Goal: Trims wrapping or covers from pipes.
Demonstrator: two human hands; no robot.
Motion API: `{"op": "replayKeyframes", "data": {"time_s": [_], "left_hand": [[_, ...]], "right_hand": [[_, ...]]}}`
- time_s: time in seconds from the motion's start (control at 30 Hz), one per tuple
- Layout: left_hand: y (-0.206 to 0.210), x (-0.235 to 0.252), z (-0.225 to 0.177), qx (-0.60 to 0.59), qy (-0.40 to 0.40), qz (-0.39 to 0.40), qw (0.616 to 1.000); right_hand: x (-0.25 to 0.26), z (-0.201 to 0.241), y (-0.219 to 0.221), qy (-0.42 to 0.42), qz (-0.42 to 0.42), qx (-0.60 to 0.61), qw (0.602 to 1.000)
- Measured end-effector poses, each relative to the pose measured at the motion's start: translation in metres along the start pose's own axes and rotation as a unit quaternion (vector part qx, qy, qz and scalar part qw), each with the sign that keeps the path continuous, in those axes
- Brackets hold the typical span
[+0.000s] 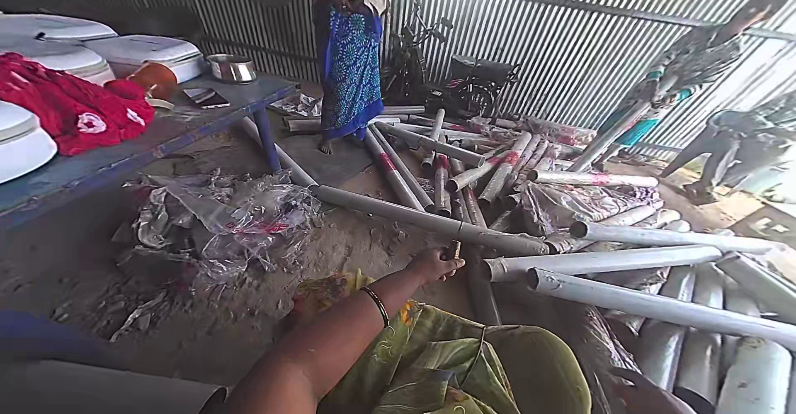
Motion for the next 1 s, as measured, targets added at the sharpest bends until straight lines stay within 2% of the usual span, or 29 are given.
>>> {"op": "replayKeyframes", "data": {"time_s": [0.07,0.17,0.3,0.4,0.47,0.53,0.63,0.77,0.83,1.0], "left_hand": [[0.008,0.008,0.004,-0.020,0.006,0.001,1.000],[0.026,0.027,0.026,-0.049,-0.033,-0.004,0.998],[0.051,0.046,0.081,-0.015,-0.100,0.015,0.995],[0.059,0.045,0.114,-0.006,-0.145,0.035,0.989],[0.057,0.040,0.110,0.008,-0.153,0.061,0.986],[0.051,0.038,0.099,0.025,-0.123,0.068,0.990],[0.039,0.037,0.106,-0.027,-0.123,0.028,0.992],[0.034,0.043,0.113,-0.132,-0.179,-0.025,0.975],[0.035,0.047,0.104,-0.174,-0.194,-0.042,0.965],[0.050,0.055,0.084,-0.229,-0.197,-0.051,0.952]], "right_hand": [[-0.003,0.023,-0.001,-0.006,0.002,-0.015,1.000],[-0.004,0.033,0.005,0.010,0.001,-0.016,1.000],[0.006,0.026,0.019,0.059,0.009,0.042,0.997],[0.011,0.034,0.019,0.103,0.024,0.131,0.986],[0.018,0.046,0.021,0.088,0.042,0.111,0.989],[0.032,0.059,0.029,0.061,0.066,0.056,0.994],[0.067,0.082,0.036,0.007,0.075,-0.008,0.997],[0.124,0.111,0.048,-0.059,0.131,0.014,0.990],[0.154,0.120,0.065,-0.085,0.154,-0.004,0.985],[0.237,0.124,0.131,-0.100,0.204,-0.136,0.964]]}}
Point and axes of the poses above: each hand's wrist, its own x-axis towards the middle knuckle, its own y-axis out of the palm, z = x × y, the point moved 3 cm from there along x, towards the middle knuckle, and after that the axes turned 13 degrees about -z, right-handed, at the moved point
